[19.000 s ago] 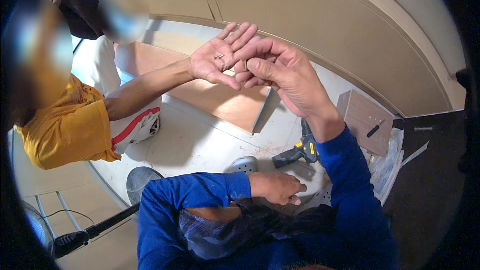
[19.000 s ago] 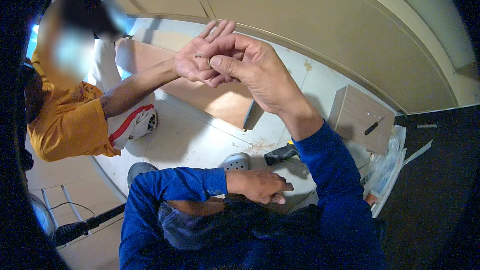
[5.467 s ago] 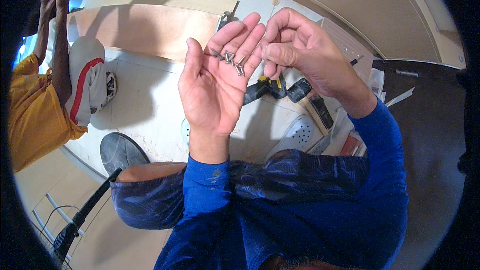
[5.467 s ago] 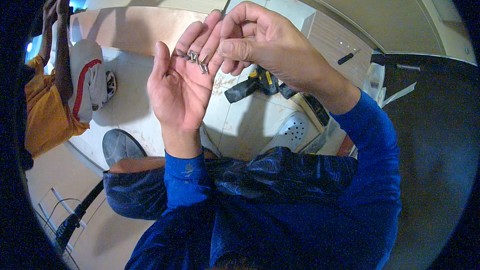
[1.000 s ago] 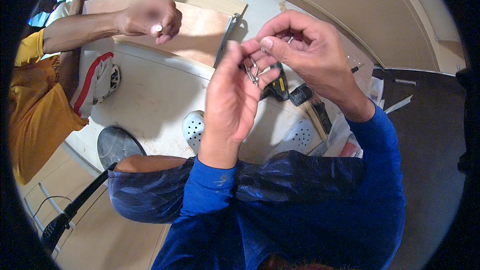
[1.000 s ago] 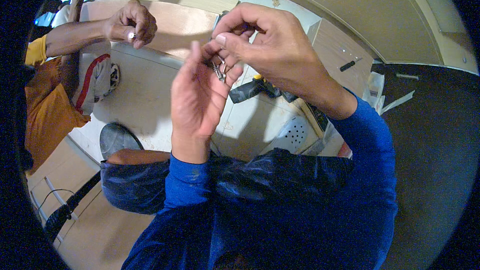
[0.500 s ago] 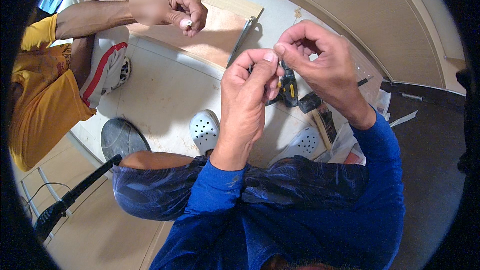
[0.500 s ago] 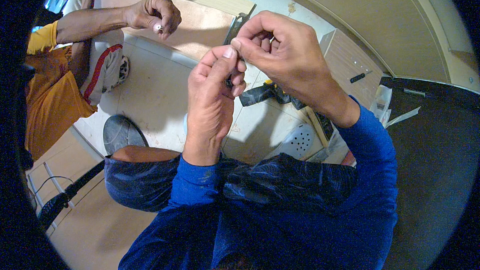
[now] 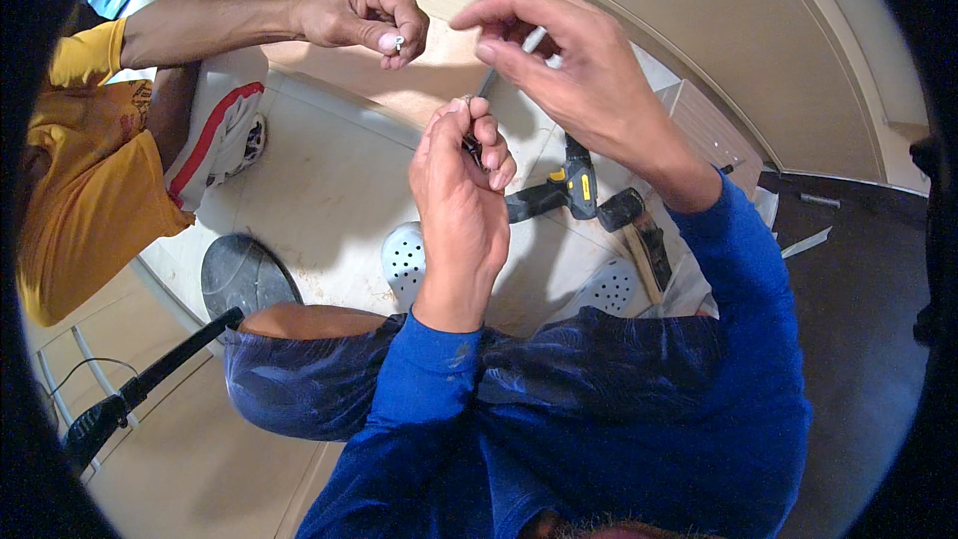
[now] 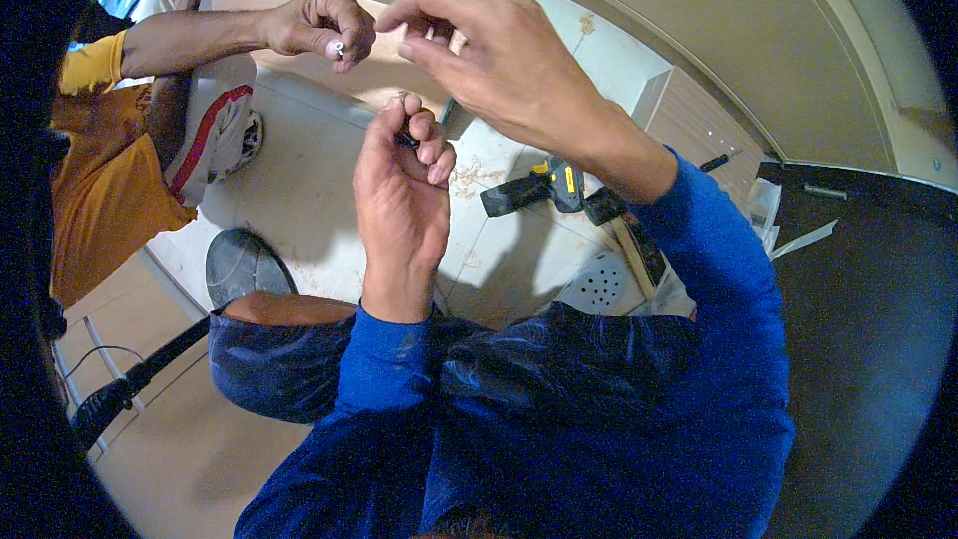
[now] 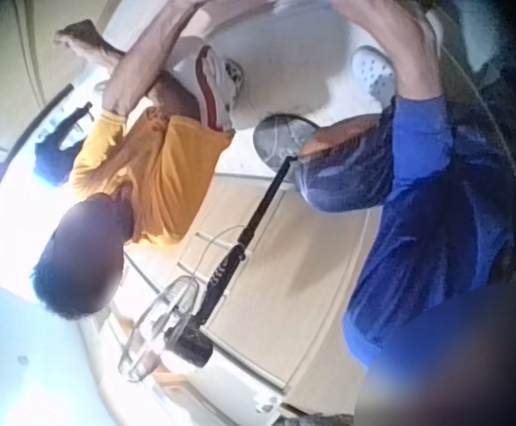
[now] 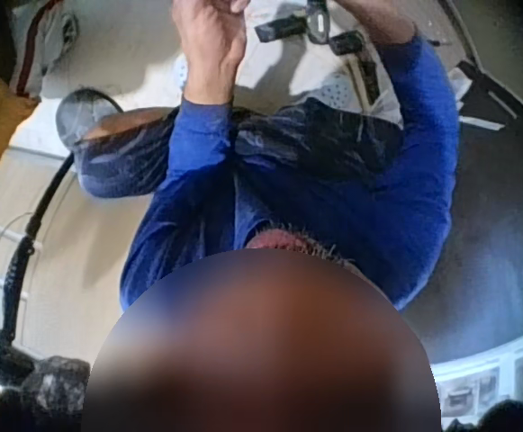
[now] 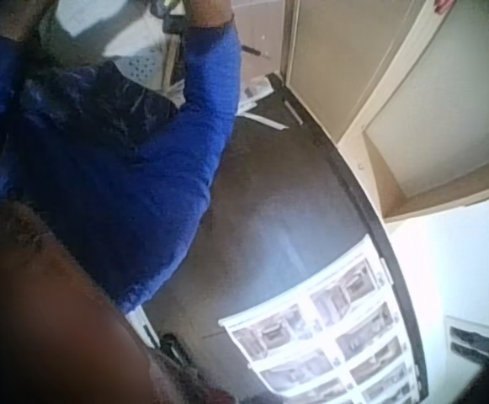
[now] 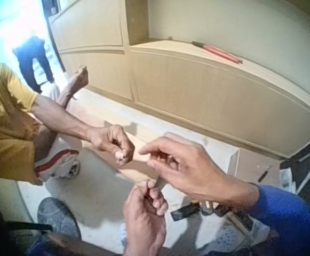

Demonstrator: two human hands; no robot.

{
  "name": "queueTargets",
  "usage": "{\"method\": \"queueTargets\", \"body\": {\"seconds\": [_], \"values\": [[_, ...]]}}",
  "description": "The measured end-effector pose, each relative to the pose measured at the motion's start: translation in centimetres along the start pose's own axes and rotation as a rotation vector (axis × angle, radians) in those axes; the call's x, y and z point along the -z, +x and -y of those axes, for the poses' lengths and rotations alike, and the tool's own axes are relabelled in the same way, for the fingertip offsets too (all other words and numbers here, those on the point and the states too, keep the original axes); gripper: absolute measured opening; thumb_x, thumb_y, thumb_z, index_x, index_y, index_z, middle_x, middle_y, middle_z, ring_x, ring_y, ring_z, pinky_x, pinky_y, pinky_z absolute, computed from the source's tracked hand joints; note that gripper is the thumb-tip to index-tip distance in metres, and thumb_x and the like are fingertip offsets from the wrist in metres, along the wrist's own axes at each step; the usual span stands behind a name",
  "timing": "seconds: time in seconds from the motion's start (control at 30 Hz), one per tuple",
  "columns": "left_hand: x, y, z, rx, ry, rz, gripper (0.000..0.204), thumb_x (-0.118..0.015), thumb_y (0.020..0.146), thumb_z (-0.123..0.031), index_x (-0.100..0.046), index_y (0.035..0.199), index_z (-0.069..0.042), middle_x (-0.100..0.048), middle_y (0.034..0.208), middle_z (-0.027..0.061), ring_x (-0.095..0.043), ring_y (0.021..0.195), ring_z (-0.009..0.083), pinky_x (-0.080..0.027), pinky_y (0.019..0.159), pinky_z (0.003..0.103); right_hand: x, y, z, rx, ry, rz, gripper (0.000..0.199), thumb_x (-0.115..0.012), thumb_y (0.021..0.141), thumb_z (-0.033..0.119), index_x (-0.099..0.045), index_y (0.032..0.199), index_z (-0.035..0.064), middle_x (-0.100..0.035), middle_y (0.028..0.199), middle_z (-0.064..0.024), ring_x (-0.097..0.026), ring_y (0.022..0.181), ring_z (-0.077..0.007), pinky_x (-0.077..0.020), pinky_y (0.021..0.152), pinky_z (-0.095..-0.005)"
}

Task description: The person assembles a wooden cabinet using a cordless drill and screws. They position a wooden panel, drill screws into it, and coordinate with two coworkers who assist by holding parts and handing over screws.

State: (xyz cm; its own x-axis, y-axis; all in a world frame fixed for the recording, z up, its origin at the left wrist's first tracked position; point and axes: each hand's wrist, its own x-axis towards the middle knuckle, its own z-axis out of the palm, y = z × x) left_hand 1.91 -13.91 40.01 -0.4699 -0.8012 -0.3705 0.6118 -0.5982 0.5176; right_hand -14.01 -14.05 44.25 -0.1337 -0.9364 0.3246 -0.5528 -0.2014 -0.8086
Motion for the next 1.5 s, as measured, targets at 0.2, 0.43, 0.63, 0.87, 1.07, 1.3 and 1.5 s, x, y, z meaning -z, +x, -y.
{"method": "queueTargets", "body": {"seconds": [0.2,0.43,0.63,0.87,1.07,1.3,1.5], "values": [[0.9,0.3,0.0,-0.018,-0.003,-0.022,0.019,-0.055,0.104,-0.02,-0.06,0.111,-0.003,-0.057,0.09,0.0018,-0.05,0.074,0.0098,-0.041,0.062,0.024,-2.8,2.4,-0.5,0.178,-0.083,-0.021,0.025,-0.071,0.092,0.01,-0.074,0.117,0.0124,-0.068,0.097,-0.0028,-0.066,0.082,-0.0127,-0.0498,0.064,-0.028],[1.2,0.6,-0.7,-0.028,-0.022,-0.032,0.02,-0.056,0.104,-0.02,-0.06,0.113,-0.003,-0.058,0.09,0.0012,-0.051,0.075,0.0096,-0.042,0.063,0.025,-4.7,4.1,-1.8,0.22,-0.163,-0.06,0.019,-0.072,0.091,0.009,-0.074,0.11,0.0109,-0.07,0.095,-0.0039,-0.066,0.078,-0.0144,-0.0507,0.063,-0.0284],[0.8,0.7,-1.3,-0.07,-0.017,-0.059,0.02,-0.057,0.106,-0.022,-0.06,0.113,-0.004,-0.057,0.09,0.0004,-0.051,0.074,0.0084,-0.042,0.063,0.024,-4.7,4.3,-2.6,0.07,0.021,-0.014,0.015,-0.071,0.094,0.01,-0.072,0.108,0.0057,-0.071,0.096,-0.0011,-0.064,0.081,-0.0086,-0.0497,0.066,-0.0246],[0.8,1.0,-1.6,-0.172,0.006,-0.029,0.021,-0.059,0.107,-0.023,-0.059,0.116,-0.004,-0.057,0.09,-0.0008,-0.05,0.073,0.0061,-0.04,0.061,0.021,-4.1,3.6,-2.6,-0.117,0.36,0.02,0.017,-0.072,0.094,0.01,-0.069,0.11,0.0046,-0.07,0.097,0.0003,-0.063,0.087,-0.0065,-0.0497,0.069,-0.0237],[1.3,1.7,-3.7,-0.144,-0.01,-0.181,0.02,-0.058,0.106,-0.022,-0.06,0.114,-0.004,-0.056,0.089,-0.0018,-0.047,0.072,0.0069,-0.037,0.061,0.021,-4.1,3.1,-4.9,0.01,-0.064,0.018,0.014,-0.068,0.093,0.011,-0.068,0.106,0.0042,-0.07,0.094,-0.0042,-0.066,0.086,-0.0129,-0.0529,0.071,-0.0289],[2.2,-6.8,-15.9,-0.533,0.091,0.156,0.014,-0.049,0.107,-0.014,-0.053,0.108,-0.001,-0.038,0.079,-0.0028,-0.033,0.065,0.0077,-0.03,0.056,0.026,-7.7,-1.0,-15.2,-0.398,0.002,0.453,0.015,-0.062,0.093,0.009,-0.069,0.104,0.0014,-0.07,0.087,-0.0086,-0.066,0.083,-0.0202,-0.0532,0.077,-0.0347],[2.5,-10.7,-19.0,-0.554,0.638,-0.272,0.022,-0.055,0.107,-0.022,-0.051,0.111,-0.001,-0.04,0.079,-0.0031,-0.033,0.065,0.0054,-0.027,0.053,0.023,-7.8,-6.3,-25.2,-0.524,-0.459,0.609,0.016,-0.06,0.09,0.003,-0.069,0.102,0.0047,-0.072,0.094,-0.0143,-0.069,0.09,-0.0323,-0.0537,0.079,-0.042]]}}
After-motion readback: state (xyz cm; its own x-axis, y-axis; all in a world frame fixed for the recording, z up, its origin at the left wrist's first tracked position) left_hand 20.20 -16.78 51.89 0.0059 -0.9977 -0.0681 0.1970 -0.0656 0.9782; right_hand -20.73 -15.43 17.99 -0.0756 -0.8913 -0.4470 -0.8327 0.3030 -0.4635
